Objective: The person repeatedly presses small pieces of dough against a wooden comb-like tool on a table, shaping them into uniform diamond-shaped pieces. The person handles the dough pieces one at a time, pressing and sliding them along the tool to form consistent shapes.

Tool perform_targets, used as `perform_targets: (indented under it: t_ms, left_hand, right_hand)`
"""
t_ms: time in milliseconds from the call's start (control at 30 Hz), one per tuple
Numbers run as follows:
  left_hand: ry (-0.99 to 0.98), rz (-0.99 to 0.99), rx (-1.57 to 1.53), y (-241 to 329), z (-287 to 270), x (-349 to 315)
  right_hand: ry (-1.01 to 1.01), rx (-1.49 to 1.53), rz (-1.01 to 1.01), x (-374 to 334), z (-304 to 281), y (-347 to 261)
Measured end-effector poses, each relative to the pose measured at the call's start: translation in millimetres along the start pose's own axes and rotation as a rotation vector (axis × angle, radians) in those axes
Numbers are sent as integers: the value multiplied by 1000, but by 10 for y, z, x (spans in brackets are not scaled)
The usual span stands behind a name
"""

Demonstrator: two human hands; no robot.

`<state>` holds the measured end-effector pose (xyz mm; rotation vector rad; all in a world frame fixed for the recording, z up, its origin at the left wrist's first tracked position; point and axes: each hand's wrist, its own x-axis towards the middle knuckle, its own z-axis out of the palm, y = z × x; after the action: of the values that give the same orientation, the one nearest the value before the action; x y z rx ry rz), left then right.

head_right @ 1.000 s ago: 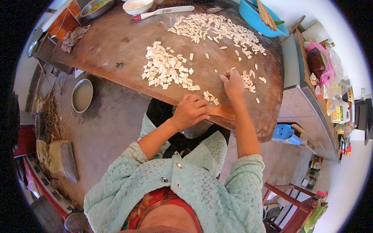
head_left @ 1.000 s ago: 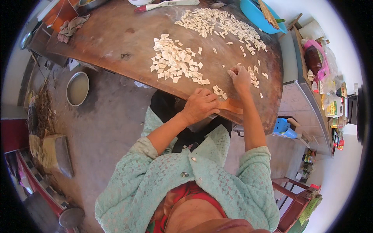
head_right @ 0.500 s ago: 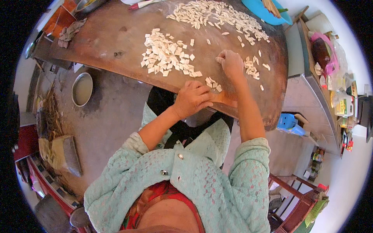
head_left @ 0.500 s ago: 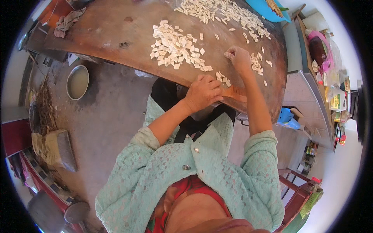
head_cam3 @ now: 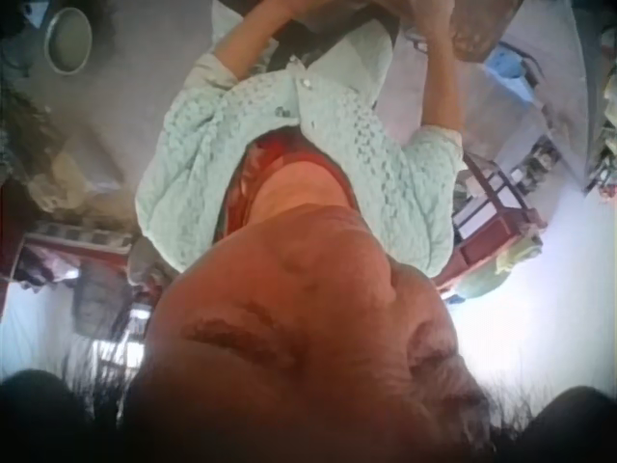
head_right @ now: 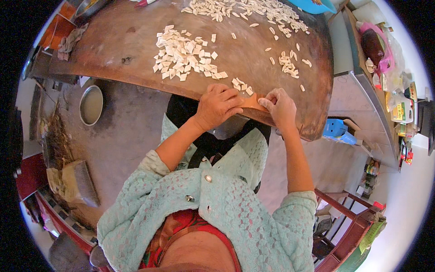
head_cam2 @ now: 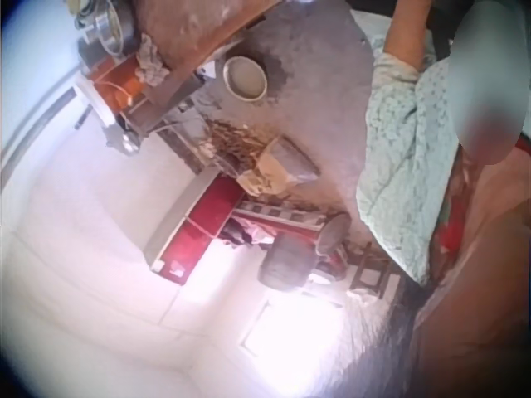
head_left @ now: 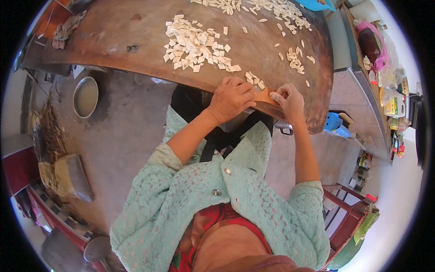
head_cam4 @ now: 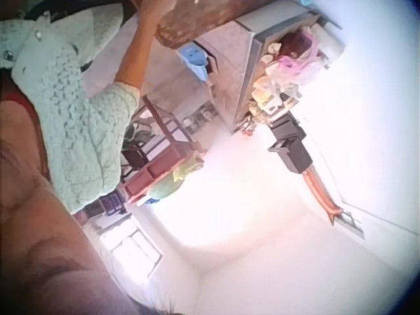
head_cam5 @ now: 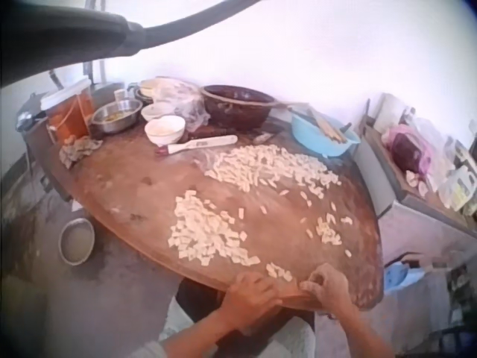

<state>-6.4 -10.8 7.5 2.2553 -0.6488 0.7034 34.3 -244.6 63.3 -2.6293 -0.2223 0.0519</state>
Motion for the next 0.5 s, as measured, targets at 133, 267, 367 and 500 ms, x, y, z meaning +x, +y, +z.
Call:
perform_targets:
  t_ms: [133,267,367,500]
  left_hand:
    - [50,18,-26,-13,4,13]
    - [19,22,-12,-16,-11,21]
    - [23,27,-20,-12,-10,26]
    - [9,11,2,-50,17,3]
  right_hand:
    - [6,-97,115,230,-47,-16]
    - [-114,-108,105,464,-101,128]
    - [-146,-8,71,531,-145,260]
    - [-208,251,115,449,-170,159]
